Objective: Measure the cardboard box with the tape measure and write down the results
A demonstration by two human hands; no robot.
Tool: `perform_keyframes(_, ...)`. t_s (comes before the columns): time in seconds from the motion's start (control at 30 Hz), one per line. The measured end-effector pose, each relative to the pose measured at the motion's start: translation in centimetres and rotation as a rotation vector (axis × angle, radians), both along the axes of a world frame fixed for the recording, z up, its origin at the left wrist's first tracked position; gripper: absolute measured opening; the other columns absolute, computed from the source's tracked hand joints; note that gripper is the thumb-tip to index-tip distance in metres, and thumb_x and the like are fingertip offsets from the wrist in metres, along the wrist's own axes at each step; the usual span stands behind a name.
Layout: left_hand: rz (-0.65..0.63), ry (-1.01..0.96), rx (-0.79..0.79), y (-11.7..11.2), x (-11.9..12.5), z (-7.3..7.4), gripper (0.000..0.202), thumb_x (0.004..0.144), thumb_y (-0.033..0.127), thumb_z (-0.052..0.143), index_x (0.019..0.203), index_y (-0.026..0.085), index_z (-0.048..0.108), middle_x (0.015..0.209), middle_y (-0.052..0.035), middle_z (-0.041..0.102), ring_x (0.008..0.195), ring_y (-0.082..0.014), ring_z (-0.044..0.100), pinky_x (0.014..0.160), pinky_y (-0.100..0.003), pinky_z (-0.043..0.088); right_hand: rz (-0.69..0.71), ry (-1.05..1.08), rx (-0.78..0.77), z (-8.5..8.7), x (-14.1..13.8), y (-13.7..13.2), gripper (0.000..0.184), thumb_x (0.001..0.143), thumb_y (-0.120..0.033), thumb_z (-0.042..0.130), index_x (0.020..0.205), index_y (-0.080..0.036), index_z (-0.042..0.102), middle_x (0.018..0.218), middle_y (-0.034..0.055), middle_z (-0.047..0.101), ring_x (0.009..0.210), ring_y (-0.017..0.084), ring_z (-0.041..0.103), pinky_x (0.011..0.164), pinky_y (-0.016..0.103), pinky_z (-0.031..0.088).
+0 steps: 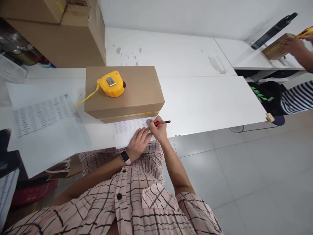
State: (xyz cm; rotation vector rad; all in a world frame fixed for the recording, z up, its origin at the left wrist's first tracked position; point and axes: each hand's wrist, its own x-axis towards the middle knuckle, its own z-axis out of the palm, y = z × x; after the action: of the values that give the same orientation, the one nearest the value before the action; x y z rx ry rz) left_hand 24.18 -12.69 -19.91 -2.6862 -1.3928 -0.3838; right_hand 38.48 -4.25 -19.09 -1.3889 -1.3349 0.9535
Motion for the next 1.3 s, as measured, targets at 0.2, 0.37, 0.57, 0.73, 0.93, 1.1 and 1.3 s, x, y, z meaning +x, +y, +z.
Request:
perform_keyframes(0.2, 0.002, 0.017, -0.023, -0.03, -0.02, -0.15, 0.042, 0.104, 0.016, 0.042, 0.143, 0.011, 0.056, 0.153, -0.0201, 0.053, 0.144, -0.0308, 0.05, 0.123, -0.049, 0.037, 0.007, -0.009, 0.005, 0.03, 0.01, 0.01, 0.03, 0.081, -0.03, 0.066, 0.063, -0.024, 0.043, 0.058, -0.0059, 0.044, 0.055, 0.01, 0.039, 0.054, 0.026, 0.034)
perform_keyframes(0.37, 0.006, 0.002, 0.098, -0.04, 0.01, -0.25, 0.038, 0.104, 0.017, 0.045, 0.138, 0.01, 0.06, 0.147, -0.0202, 0.059, 0.138, -0.0327, 0.056, 0.12, -0.048, 0.041, 0.007, 0.001, 0.013, 0.17, -0.05, 0.01, 0.029, 0.081, -0.029, 0.065, 0.062, -0.024, 0.044, 0.058, -0.0063, 0.044, 0.054, 0.01, 0.039, 0.054, 0.026, 0.034)
perform_keyframes(0.57, 0.005, -0.006, 0.056, -0.02, -0.03, 0.04, 0.038, 0.103, 0.015, 0.046, 0.138, 0.01, 0.06, 0.148, -0.02, 0.058, 0.14, -0.031, 0.055, 0.121, -0.048, 0.039, -0.025, -0.009, 0.016, 0.65, -0.2, -0.08, 0.03, 0.08, -0.028, 0.065, 0.062, -0.024, 0.042, 0.057, -0.0064, 0.043, 0.055, 0.01, 0.039, 0.055, 0.026, 0.034)
perform_keyframes(0.73, 0.006, -0.004, 0.04, 0.01, -0.03, 0.09, 0.039, 0.103, 0.016, 0.045, 0.139, 0.011, 0.06, 0.149, -0.0194, 0.058, 0.14, -0.0305, 0.055, 0.121, -0.047, 0.04, -0.015, -0.011, 0.021, 0.5, -0.15, -0.1, 0.03, 0.08, -0.027, 0.066, 0.061, -0.024, 0.043, 0.057, -0.0064, 0.043, 0.055, 0.01, 0.038, 0.055, 0.027, 0.033)
perform_keyframes(0.93, 0.007, -0.002, 0.062, -0.02, 0.02, -0.01, 0.039, 0.103, 0.016, 0.046, 0.139, 0.01, 0.06, 0.148, -0.0197, 0.059, 0.139, -0.0317, 0.055, 0.121, -0.048, 0.041, -0.014, -0.002, 0.018, 0.48, -0.17, -0.07, 0.029, 0.08, -0.024, 0.064, 0.062, -0.024, 0.042, 0.057, -0.0069, 0.042, 0.054, 0.01, 0.038, 0.055, 0.027, 0.033)
perform_keyframes(1.1, 0.005, -0.007, 0.027, -0.02, -0.01, -0.03, 0.04, 0.102, 0.016, 0.046, 0.139, 0.011, 0.06, 0.149, -0.0195, 0.058, 0.141, -0.0311, 0.054, 0.122, -0.048, 0.04, -0.007, -0.007, 0.024, 0.6, -0.16, -0.09, 0.027, 0.079, -0.023, 0.063, 0.062, -0.024, 0.042, 0.057, -0.007, 0.042, 0.054, 0.01, 0.038, 0.054, 0.027, 0.032)
perform_keyframes(1.3, 0.012, -0.011, 0.02, -0.02, 0.0, -0.21, 0.04, 0.102, 0.016, 0.045, 0.14, 0.011, 0.06, 0.15, -0.0187, 0.057, 0.142, -0.0308, 0.053, 0.122, -0.048, 0.039, -0.01, -0.022, 0.022, 0.67, -0.14, -0.12, 0.028, 0.079, -0.024, 0.063, 0.062, -0.024, 0.042, 0.057, -0.0067, 0.043, 0.055, 0.01, 0.039, 0.055, 0.027, 0.034)
